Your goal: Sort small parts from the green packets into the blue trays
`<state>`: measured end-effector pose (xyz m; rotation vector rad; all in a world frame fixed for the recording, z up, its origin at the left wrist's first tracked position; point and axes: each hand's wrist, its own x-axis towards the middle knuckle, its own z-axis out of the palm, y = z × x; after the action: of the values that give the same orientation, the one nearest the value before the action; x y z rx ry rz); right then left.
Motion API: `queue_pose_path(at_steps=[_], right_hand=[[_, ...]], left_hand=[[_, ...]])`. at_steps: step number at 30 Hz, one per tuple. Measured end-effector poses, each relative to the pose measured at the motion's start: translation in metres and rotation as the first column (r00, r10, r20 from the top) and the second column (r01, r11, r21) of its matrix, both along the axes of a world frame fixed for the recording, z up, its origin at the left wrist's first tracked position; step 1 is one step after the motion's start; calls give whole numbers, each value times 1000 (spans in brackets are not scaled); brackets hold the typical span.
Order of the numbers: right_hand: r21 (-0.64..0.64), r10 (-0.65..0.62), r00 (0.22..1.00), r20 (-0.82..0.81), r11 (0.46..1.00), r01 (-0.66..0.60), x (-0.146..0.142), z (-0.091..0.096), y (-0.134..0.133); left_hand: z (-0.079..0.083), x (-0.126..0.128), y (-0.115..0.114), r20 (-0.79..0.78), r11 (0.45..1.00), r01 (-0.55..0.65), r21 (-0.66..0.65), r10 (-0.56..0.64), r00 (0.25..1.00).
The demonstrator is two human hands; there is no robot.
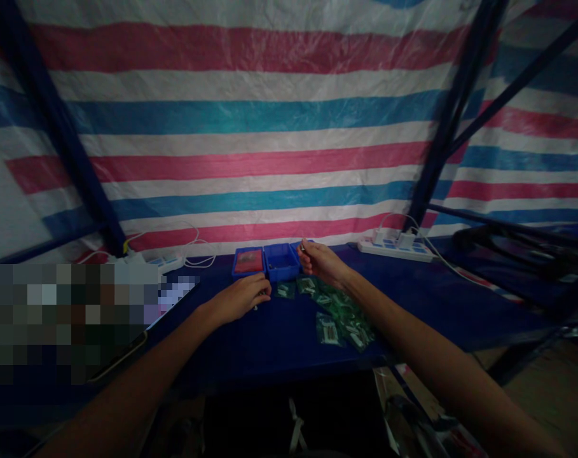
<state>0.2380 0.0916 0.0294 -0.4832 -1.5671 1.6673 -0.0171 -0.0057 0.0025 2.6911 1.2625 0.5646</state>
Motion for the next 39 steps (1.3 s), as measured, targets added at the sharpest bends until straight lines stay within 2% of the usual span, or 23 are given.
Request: queue_pose_path(at_steps=[3,12,15,19,22,23,25,27,28,31,39], right_hand=[[-23,47,999,17,999,-47,-1,1,-3],[-31,46,999,18,999,-45,1,-1,-1],[-7,-12,1000,1,1000,12,0,-2,1],[151,-171,985,0,974,169,-1,-9,10],[356,-312,947,73,895,268,0,-16,18],[452,-378,920,108,843,293,1,-17,20],[642,-522,840,147,697,321,3,-21,23],[771,-622,766,165,565,293,5,-22,24],[811,-647,741,180,524,261,5,-22,24],[866,-661,711,241,477,151,5,-21,23],[884,-641,715,280,462,69,7,-19,25]], left_hand=[[0,1,0,-5,1000,-10,-9,10,1000],[1,1,0,12,1000,-1,-13,1,1000],[1,1,0,7,1000,0,-16,0,1000],[2,1,-1,12,1000,7,-14,-7,1000],[2,1,-1,7,1000,4,-13,-4,1000],[2,1,-1,4,1000,2,-12,-2,1000],[2,1,0,-2,1000,-1,-10,1,1000],[1,0,0,-13,1000,0,-4,0,1000],[1,0,0,-16,1000,-2,0,2,1000],[0,0,0,-17,1000,-14,6,14,1000],[4,-3,-2,-31,997,-61,37,62,998]])
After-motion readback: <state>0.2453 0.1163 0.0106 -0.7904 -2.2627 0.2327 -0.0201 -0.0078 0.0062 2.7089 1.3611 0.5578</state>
